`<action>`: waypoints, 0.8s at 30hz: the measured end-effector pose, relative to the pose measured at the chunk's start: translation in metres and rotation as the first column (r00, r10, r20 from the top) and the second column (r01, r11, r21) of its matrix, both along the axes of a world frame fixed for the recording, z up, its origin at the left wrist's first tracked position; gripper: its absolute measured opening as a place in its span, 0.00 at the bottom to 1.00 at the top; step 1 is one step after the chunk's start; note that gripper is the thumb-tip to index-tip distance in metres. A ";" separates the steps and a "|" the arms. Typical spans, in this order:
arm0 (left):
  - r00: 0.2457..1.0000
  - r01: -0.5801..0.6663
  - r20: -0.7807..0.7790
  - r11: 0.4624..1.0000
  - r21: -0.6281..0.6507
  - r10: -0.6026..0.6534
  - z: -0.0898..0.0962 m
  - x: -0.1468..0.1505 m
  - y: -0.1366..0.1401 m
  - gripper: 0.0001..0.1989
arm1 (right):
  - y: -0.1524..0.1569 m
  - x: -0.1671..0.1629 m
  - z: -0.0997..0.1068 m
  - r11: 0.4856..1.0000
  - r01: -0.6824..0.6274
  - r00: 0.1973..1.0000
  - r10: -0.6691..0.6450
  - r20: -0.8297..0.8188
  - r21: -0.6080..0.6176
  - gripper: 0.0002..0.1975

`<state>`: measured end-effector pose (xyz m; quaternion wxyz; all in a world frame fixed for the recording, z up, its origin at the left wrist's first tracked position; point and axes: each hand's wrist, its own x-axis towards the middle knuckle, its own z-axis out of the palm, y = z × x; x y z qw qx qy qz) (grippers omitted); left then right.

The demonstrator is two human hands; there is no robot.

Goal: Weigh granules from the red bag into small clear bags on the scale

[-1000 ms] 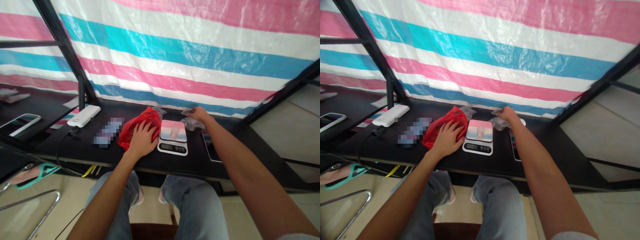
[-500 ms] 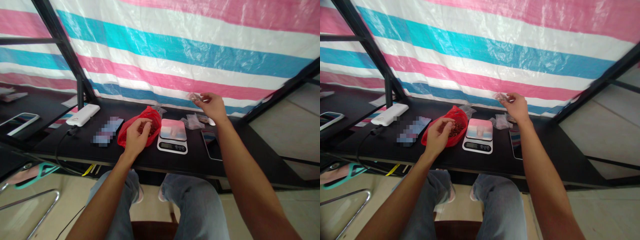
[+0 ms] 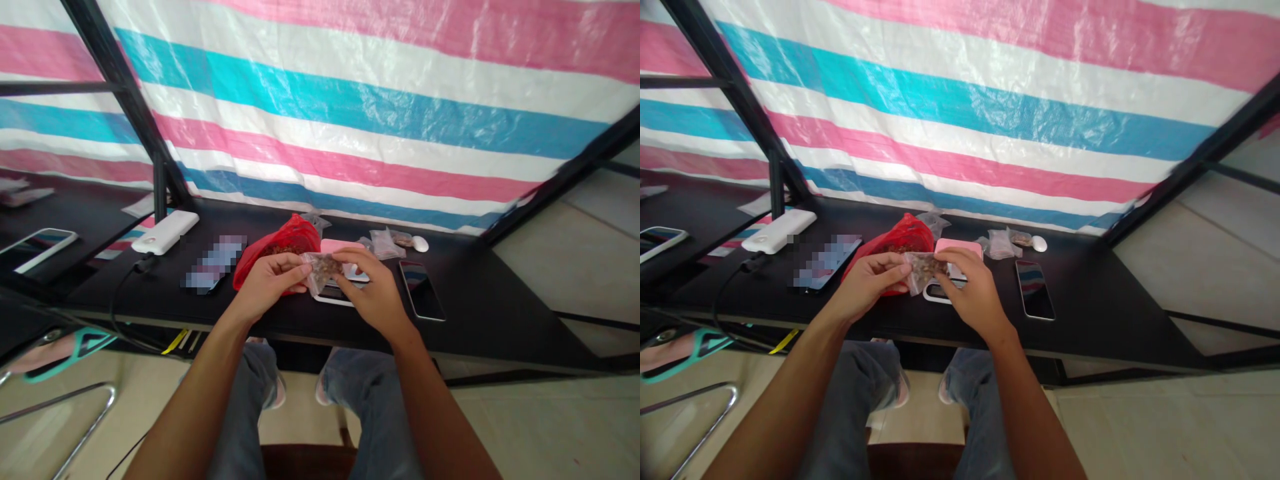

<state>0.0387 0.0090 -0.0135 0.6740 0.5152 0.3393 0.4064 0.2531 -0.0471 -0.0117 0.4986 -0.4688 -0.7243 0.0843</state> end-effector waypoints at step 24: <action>0.976 0.162 -0.159 0.985 0.057 -0.151 0.006 -0.004 -0.016 0.13 | -0.025 -0.036 -0.014 0.897 -0.284 0.882 0.106 -0.460 -0.338 0.06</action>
